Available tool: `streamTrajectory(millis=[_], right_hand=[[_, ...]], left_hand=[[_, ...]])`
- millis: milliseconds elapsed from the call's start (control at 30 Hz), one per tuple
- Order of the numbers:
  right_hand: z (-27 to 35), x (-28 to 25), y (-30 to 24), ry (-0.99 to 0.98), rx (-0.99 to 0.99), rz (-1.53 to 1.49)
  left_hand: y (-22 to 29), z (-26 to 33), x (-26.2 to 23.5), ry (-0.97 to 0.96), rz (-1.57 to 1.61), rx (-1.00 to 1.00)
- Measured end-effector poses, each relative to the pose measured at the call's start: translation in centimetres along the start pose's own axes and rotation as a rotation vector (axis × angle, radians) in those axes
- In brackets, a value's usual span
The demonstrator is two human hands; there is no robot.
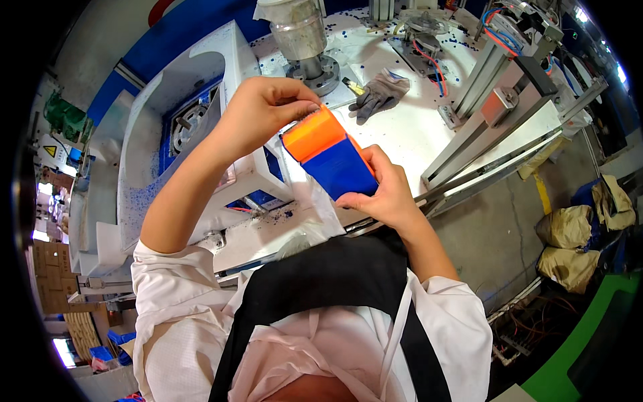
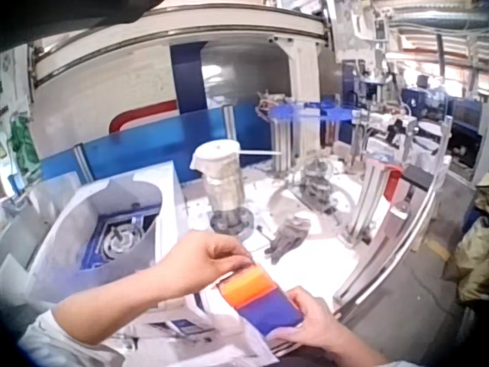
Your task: The person operates a machine to wrap a plastic spool in film, then moves to a table to weigh the spool and record the weight on a log sheet. The person then places the spool into a cardboard box.
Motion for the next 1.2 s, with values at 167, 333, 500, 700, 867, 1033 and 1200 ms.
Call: streamTrajectory(millis=[167,333,500,700,867,1033,1200], right_hand=[[-0.5,-1.8,-1.0,0.024,0.042,0.334],[-1.1,-4.2,2.7,0.07,0.07,0.652],[-3.0,-4.8,3.9,0.207,0.059,0.92],[-6.5,-5.3,7.9,0.19,0.097,1.245],[-7.1,-6.2,4.7,0.341,-0.158,1.174],[-7.3,-3.2,-1.6,-0.111,-0.014,-0.726],[-6.1,3.0,-5.3,-0.292,-0.102,-0.321]], left_hand=[[-0.3,1.0,-6.1,0.323,0.091,-0.029],[2.4,3.0,-14.7,0.636,0.021,0.165],[8.8,6.0,-5.5,0.534,-0.677,0.638],[12.0,8.5,0.5,0.616,-0.64,1.108],[12.5,5.9,-3.6,0.537,-0.542,0.69],[9.2,3.7,-6.2,0.522,-0.313,0.365],[8.2,2.5,-8.6,0.52,-0.246,0.318]])
Point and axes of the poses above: each hand's wrist, its own z-axis away from the middle knuckle, its own x-axis out of the palm, y = z × x, the point moved 7 cm from there along -z, towards the middle knuckle, and after that the axes turned 7 degrees about y, right-handed, at the moved point
